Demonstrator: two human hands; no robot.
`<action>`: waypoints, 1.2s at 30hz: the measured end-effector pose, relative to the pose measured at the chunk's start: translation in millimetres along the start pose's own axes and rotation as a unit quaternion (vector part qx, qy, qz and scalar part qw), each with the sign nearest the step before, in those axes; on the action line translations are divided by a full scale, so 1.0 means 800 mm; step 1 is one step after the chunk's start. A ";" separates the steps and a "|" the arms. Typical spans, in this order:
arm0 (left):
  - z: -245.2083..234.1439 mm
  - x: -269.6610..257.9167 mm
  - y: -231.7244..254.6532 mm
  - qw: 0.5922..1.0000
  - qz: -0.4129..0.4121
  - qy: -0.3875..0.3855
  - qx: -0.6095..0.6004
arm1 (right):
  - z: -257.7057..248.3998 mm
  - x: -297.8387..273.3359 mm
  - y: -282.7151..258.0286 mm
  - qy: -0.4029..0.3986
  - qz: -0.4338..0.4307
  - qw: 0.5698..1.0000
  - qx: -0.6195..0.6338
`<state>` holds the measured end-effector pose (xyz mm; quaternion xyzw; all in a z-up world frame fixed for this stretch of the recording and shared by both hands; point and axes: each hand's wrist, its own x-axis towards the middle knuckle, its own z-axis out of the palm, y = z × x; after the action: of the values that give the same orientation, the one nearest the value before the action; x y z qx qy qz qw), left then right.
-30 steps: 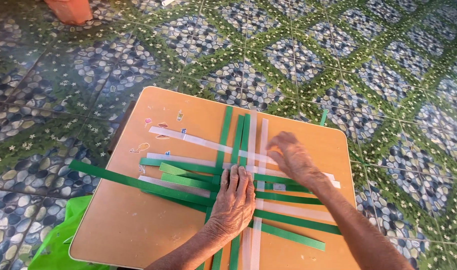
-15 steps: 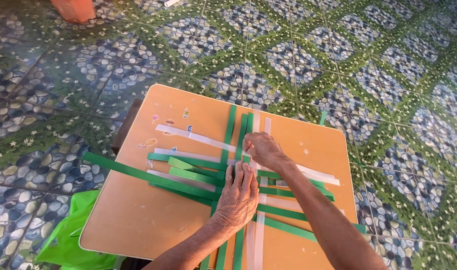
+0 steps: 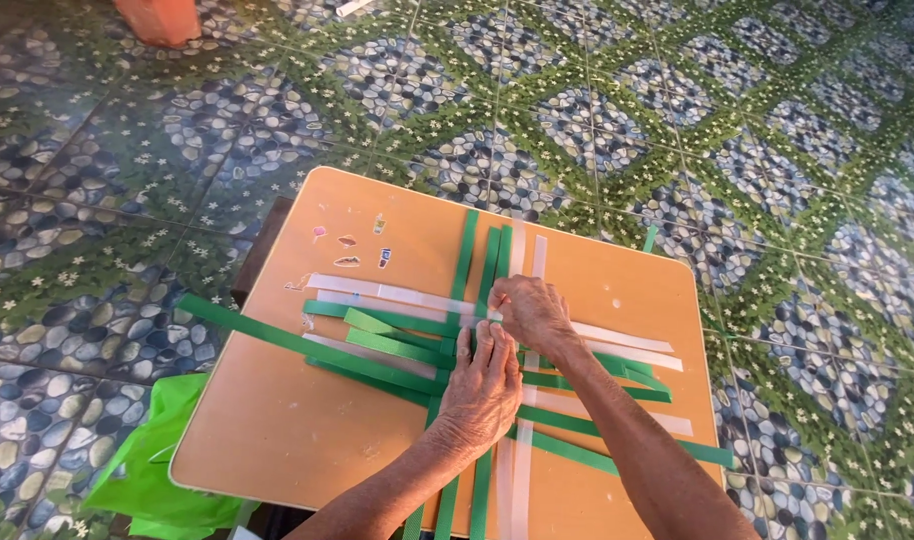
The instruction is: Weaving a basket base using green and white plastic strips on a small table and trimming them with scissors.
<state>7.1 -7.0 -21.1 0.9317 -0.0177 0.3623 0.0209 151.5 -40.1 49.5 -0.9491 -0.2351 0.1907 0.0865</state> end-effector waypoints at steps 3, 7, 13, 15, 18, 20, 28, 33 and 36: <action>0.000 -0.006 -0.003 1.000 0.002 0.011 -0.003 | 0.002 -0.008 -0.009 0.003 0.011 1.000 0.012; 0.006 -0.008 0.001 1.000 0.007 -0.012 0.006 | -0.001 -0.010 -0.005 -0.001 0.002 1.000 0.004; -0.002 -0.005 -0.002 0.999 -0.001 0.035 0.001 | 0.044 0.038 0.078 0.099 -0.247 0.953 0.145; -0.002 -0.007 -0.004 1.000 -0.005 0.020 -0.009 | 0.053 0.032 0.083 0.128 -0.283 0.944 0.110; -0.004 -0.003 0.000 1.000 -0.015 0.007 -0.012 | 0.059 0.026 0.095 0.145 -0.276 0.947 0.072; -0.010 0.000 0.005 1.000 -0.021 0.009 -0.003 | 0.057 0.023 0.097 0.133 -0.236 0.960 0.070; -0.042 -0.022 0.028 0.994 -0.076 -0.081 -0.013 | 0.021 0.005 0.085 -0.018 -0.193 0.978 0.081; -0.048 -0.030 0.021 0.997 -0.039 -0.073 0.005 | 0.026 -0.007 0.073 0.004 -0.185 0.981 0.064; -0.043 -0.032 0.022 0.996 -0.038 -0.078 0.001 | 0.029 -0.012 0.069 0.009 -0.160 0.985 0.059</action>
<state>-36.2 -22.6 -12.4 0.9570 0.0163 0.2878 0.0326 157.1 -91.3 17.1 -0.8943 -0.3711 0.1791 0.1743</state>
